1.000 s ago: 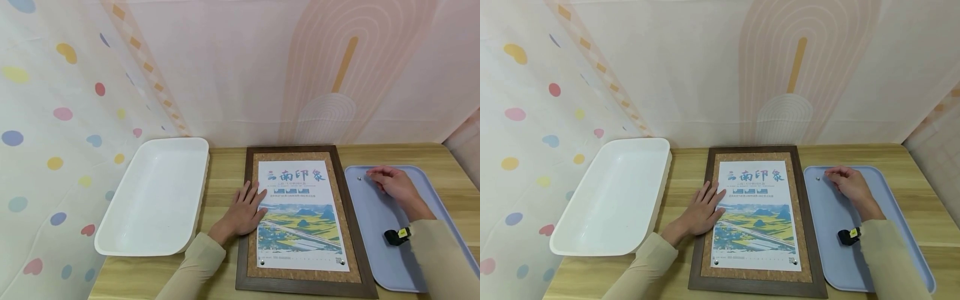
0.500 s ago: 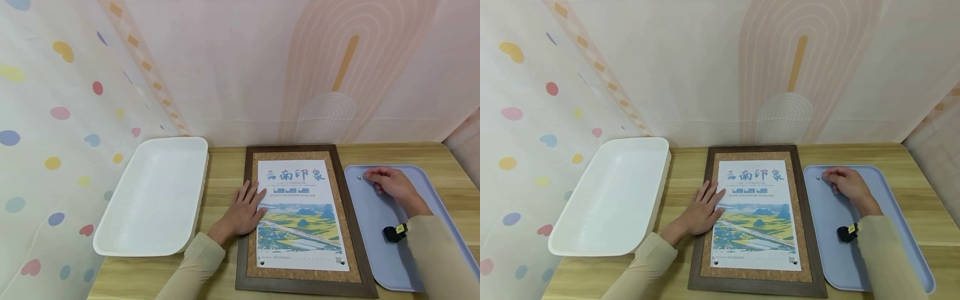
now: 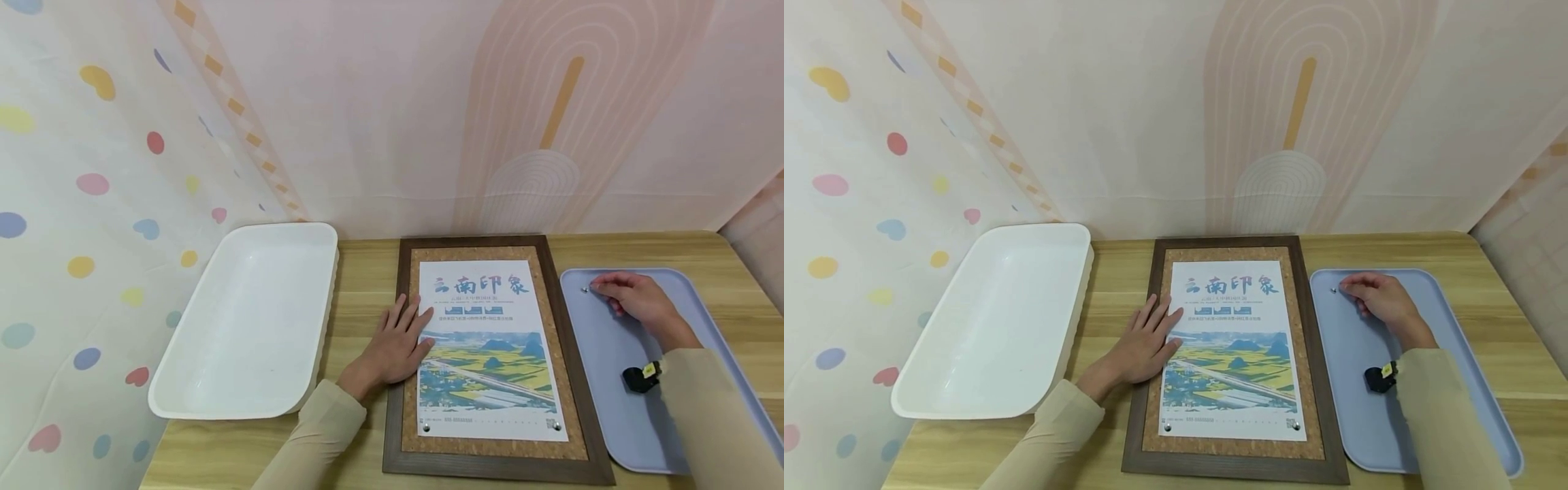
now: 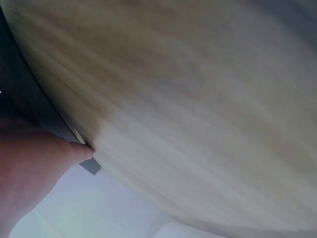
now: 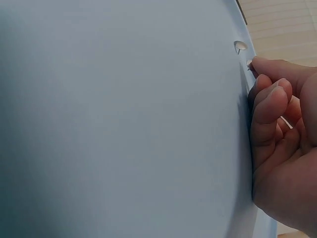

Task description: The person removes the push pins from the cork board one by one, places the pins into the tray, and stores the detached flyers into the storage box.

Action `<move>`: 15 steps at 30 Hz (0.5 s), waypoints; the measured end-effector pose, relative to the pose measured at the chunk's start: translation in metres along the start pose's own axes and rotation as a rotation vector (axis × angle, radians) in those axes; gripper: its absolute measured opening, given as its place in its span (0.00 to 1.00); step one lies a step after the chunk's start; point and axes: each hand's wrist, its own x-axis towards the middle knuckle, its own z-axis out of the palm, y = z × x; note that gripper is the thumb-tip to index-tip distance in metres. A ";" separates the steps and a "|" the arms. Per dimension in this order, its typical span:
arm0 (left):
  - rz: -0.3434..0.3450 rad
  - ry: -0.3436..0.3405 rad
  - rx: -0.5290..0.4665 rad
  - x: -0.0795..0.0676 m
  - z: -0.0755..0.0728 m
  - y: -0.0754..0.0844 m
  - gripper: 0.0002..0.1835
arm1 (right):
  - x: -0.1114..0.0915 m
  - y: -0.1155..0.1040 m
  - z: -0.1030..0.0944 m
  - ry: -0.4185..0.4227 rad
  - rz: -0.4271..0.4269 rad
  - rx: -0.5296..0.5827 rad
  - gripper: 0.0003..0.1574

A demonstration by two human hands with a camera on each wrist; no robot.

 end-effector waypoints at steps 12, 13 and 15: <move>-0.001 -0.003 -0.002 0.001 0.000 0.000 0.32 | 0.000 0.000 0.002 0.038 0.014 -0.045 0.17; 0.000 -0.002 -0.003 0.001 0.000 0.000 0.32 | 0.000 0.000 0.002 0.041 0.015 -0.046 0.16; 0.000 -0.003 -0.004 0.001 0.000 0.000 0.32 | 0.000 -0.001 0.003 0.045 0.017 -0.044 0.15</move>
